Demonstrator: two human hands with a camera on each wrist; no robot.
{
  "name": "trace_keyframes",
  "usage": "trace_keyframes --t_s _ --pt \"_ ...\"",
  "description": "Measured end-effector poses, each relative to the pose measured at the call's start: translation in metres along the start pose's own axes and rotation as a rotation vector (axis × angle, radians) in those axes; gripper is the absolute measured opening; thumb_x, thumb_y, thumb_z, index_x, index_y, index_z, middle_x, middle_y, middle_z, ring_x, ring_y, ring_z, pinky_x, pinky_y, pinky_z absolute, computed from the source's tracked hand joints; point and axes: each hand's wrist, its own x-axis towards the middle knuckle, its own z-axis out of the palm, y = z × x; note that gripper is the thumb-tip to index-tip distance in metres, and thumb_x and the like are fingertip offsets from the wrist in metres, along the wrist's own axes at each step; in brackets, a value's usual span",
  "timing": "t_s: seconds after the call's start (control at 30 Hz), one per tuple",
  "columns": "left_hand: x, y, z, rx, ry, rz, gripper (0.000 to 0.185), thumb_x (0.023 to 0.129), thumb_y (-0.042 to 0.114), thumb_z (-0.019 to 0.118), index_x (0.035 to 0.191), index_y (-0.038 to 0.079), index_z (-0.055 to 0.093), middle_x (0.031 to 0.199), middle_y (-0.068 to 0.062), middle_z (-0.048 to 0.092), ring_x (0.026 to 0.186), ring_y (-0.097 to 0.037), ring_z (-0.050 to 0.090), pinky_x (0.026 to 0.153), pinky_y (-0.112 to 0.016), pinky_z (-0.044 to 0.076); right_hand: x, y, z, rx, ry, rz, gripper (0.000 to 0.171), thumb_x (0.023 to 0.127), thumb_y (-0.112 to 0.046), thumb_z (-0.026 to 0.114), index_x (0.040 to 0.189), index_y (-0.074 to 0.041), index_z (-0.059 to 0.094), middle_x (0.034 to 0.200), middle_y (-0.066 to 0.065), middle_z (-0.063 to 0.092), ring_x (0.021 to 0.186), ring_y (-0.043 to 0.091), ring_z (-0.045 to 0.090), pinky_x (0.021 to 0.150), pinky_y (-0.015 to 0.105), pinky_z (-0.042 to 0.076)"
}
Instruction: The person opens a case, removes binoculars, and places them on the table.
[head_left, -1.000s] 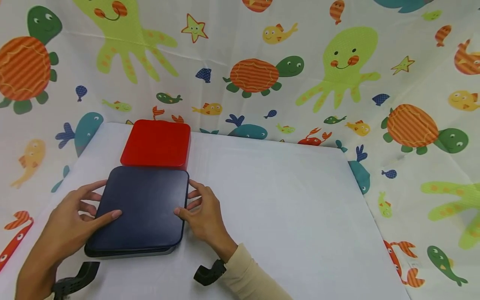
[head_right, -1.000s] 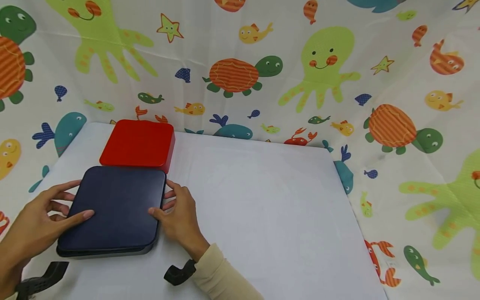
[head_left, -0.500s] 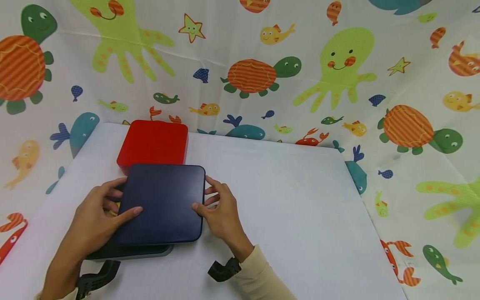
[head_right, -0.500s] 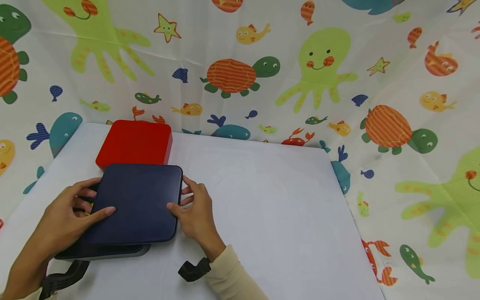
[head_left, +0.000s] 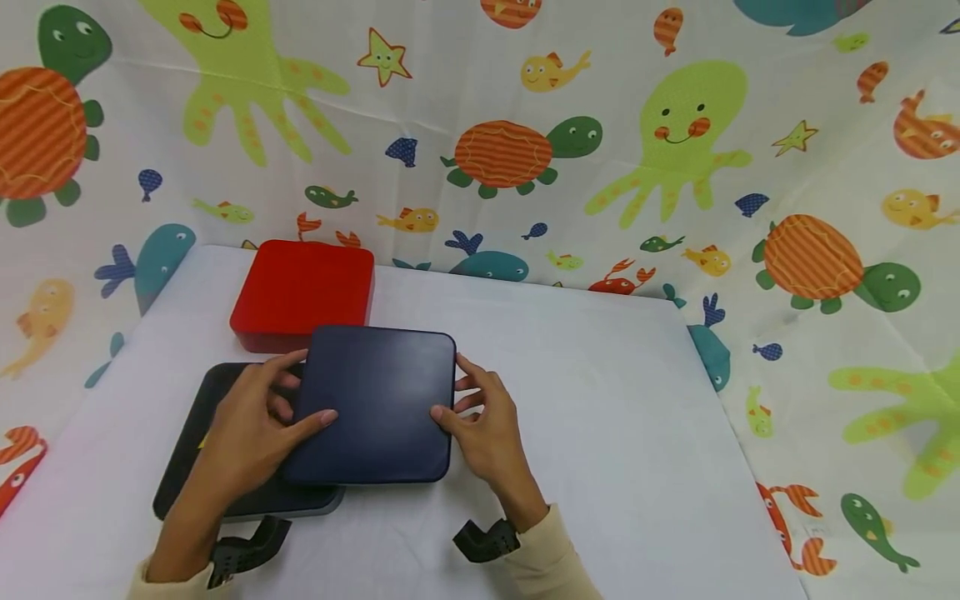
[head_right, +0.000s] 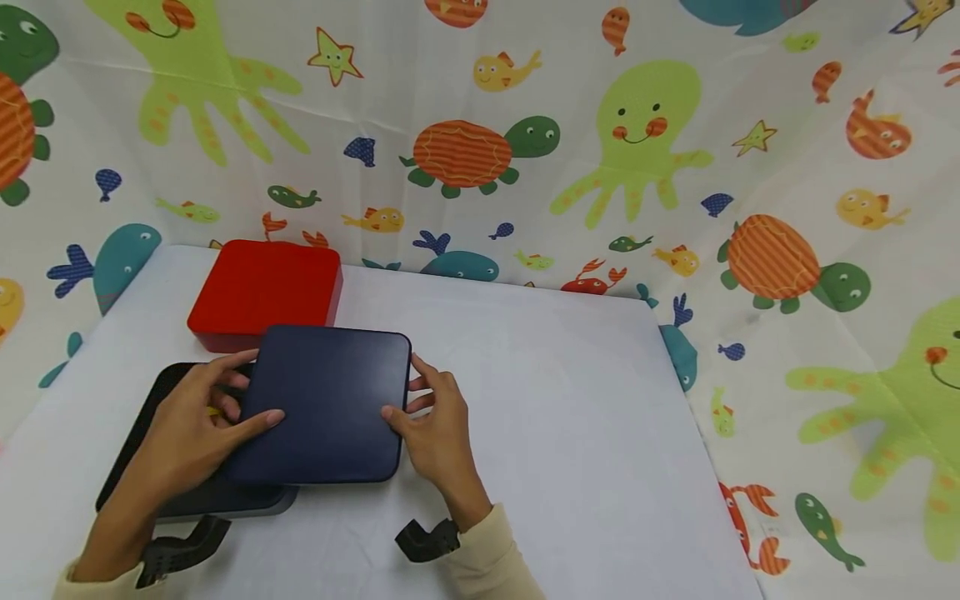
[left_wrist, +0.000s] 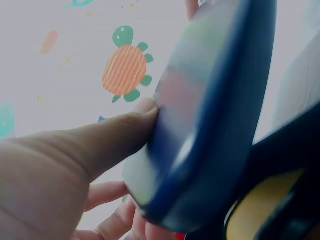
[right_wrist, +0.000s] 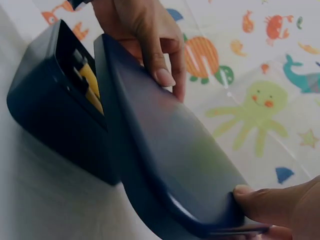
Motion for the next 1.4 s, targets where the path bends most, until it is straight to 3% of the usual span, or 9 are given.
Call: trace_keyframes --t_s 0.27,0.47,0.8,1.13,1.4 --pt "0.003 0.019 0.018 -0.004 -0.027 0.019 0.094 0.085 0.042 0.089 0.159 0.006 0.044 0.128 -0.021 0.057 0.092 -0.024 0.061 0.073 -0.015 0.052 -0.005 0.01 -0.024 0.001 0.026 0.037 0.077 0.089 -0.016 0.088 0.156 -0.032 0.054 0.125 0.008 0.063 0.098 0.019 0.064 0.082 0.029 0.058" --pt "0.002 0.032 0.037 -0.025 -0.025 0.031 0.092 0.085 0.036 0.091 0.159 0.007 0.045 0.126 -0.019 0.058 0.091 -0.022 0.06 0.074 -0.021 0.054 -0.009 0.017 -0.043 -0.025 0.045 0.058 0.077 0.088 -0.013 0.088 0.156 -0.029 0.055 0.124 0.009 0.063 0.097 0.02 0.064 0.079 0.026 0.057" --pt "0.003 0.049 0.063 -0.073 -0.098 -0.055 0.093 0.086 0.037 0.089 0.161 0.012 0.041 0.128 -0.018 0.056 0.095 -0.025 0.061 0.071 -0.028 0.058 -0.016 0.033 -0.064 -0.041 0.071 0.101 0.077 0.087 -0.009 0.088 0.155 -0.029 0.056 0.124 0.012 0.063 0.097 0.022 0.063 0.078 0.025 0.056" --pt "0.005 0.059 0.089 -0.059 -0.093 -0.076 0.091 0.087 0.032 0.089 0.161 0.011 0.04 0.129 -0.018 0.054 0.09 -0.023 0.057 0.07 -0.027 0.053 -0.014 0.048 -0.076 -0.089 0.081 0.115 0.074 0.089 -0.009 0.086 0.155 -0.026 0.056 0.126 0.014 0.065 0.097 0.021 0.063 0.079 0.025 0.054" --pt "0.003 0.059 0.111 -0.001 -0.064 -0.058 0.091 0.088 0.029 0.089 0.16 0.003 0.04 0.126 -0.024 0.056 0.095 -0.033 0.063 0.087 -0.05 0.061 -0.01 0.062 -0.076 -0.11 0.1 0.148 0.074 0.088 -0.005 0.086 0.154 -0.024 0.058 0.126 0.014 0.065 0.099 0.023 0.064 0.075 0.022 0.056"
